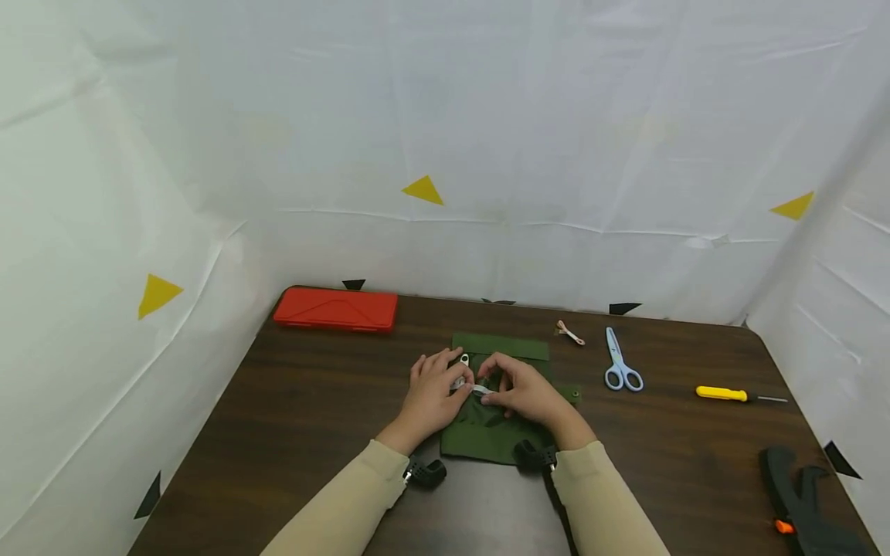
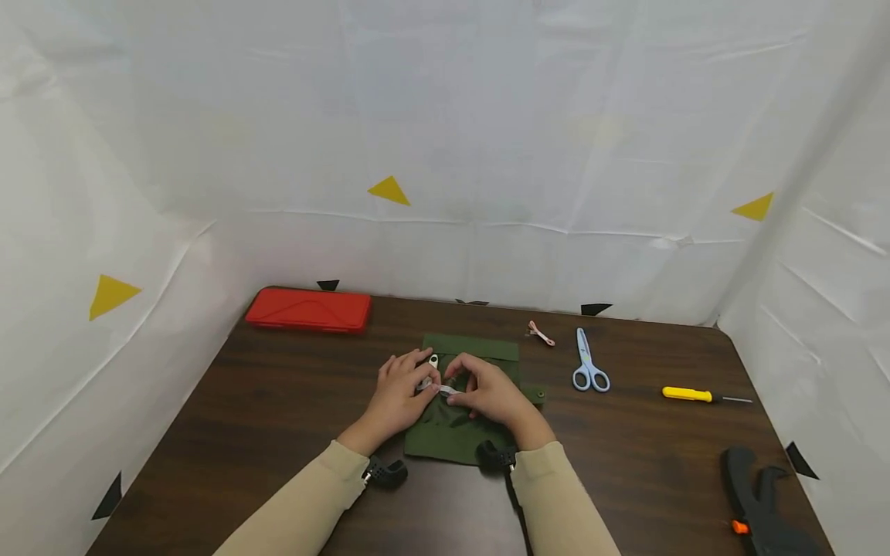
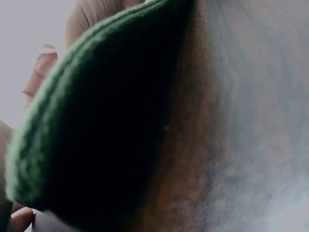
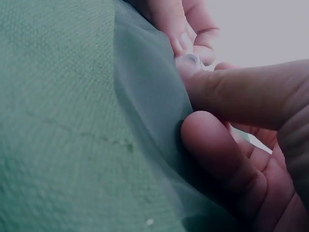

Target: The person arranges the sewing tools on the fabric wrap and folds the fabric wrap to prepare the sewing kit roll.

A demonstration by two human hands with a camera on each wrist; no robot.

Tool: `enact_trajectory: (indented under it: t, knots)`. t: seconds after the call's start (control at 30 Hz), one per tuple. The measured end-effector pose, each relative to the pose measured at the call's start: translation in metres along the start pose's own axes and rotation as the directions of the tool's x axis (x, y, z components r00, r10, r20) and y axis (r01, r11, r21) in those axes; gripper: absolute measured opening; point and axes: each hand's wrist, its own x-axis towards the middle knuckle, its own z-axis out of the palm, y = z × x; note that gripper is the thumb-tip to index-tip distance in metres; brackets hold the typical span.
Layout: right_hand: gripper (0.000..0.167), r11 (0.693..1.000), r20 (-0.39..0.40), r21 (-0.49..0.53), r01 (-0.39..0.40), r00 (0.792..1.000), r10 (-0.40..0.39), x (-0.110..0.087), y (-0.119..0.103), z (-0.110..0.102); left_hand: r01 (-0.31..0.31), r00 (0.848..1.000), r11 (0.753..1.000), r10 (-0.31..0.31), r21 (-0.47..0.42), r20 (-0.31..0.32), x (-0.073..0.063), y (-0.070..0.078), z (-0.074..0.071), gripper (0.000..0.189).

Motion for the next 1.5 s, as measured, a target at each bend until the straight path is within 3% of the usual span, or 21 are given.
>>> enact_trajectory:
  t: [0.2, 0.53, 0.8, 1.03, 1.2, 1.27, 1.33, 1.37, 1.5]
  knots:
    - [0.026, 1.0, 0.006, -0.026, 0.0, 1.0, 0.001, 0.0, -0.001, 0.0, -0.005, 1.0, 1.0, 0.005, 0.025, 0.008, 0.002, -0.002, 0.001, 0.013]
    - [0.036, 1.0, 0.043, -0.008, -0.018, 0.999, 0.018, -0.001, -0.003, -0.001, -0.001, 1.0, 1.0, 0.001, 0.011, 0.01, -0.001, 0.002, -0.003, 0.012]
    - [0.035, 1.0, 0.01, -0.011, -0.008, 1.0, 0.008, -0.001, -0.005, -0.002, -0.001, 1.0, 1.0, 0.0, 0.028, 0.015, 0.001, -0.001, -0.002, 0.01]
    - [0.034, 1.0, -0.001, -0.008, -0.019, 1.0, 0.019, -0.002, -0.001, -0.001, 0.018, 0.999, 1.0, -0.017, -0.017, 0.04, 0.002, -0.001, -0.004, 0.008]
    - [0.033, 1.0, -0.01, 0.004, -0.014, 1.0, 0.014, -0.003, 0.001, -0.001, 0.01, 1.0, 0.993, -0.008, -0.119, 0.025, 0.003, 0.001, -0.008, 0.004]
    - [0.034, 1.0, -0.006, 0.017, -0.009, 1.0, 0.009, -0.003, 0.001, -0.001, 0.014, 1.0, 0.98, -0.012, -0.197, 0.011, 0.003, 0.002, -0.01, 0.006]
    - [0.035, 1.0, -0.001, 0.03, -0.008, 1.0, 0.008, -0.003, 0.001, -0.001, 0.023, 1.0, 0.949, -0.024, -0.315, 0.001, 0.002, 0.004, -0.012, 0.011]
    - [0.034, 0.999, -0.001, 0.037, -0.011, 1.0, 0.011, -0.003, 0.001, 0.0, 0.032, 0.999, 0.925, -0.034, -0.379, 0.0, 0.002, 0.005, -0.013, 0.013]
    - [0.031, 0.997, -0.006, 0.071, -0.032, 0.999, 0.033, -0.001, 0.0, 0.0, 0.04, 0.999, 0.788, -0.038, -0.614, 0.016, 0.0, 0.009, -0.013, 0.025]
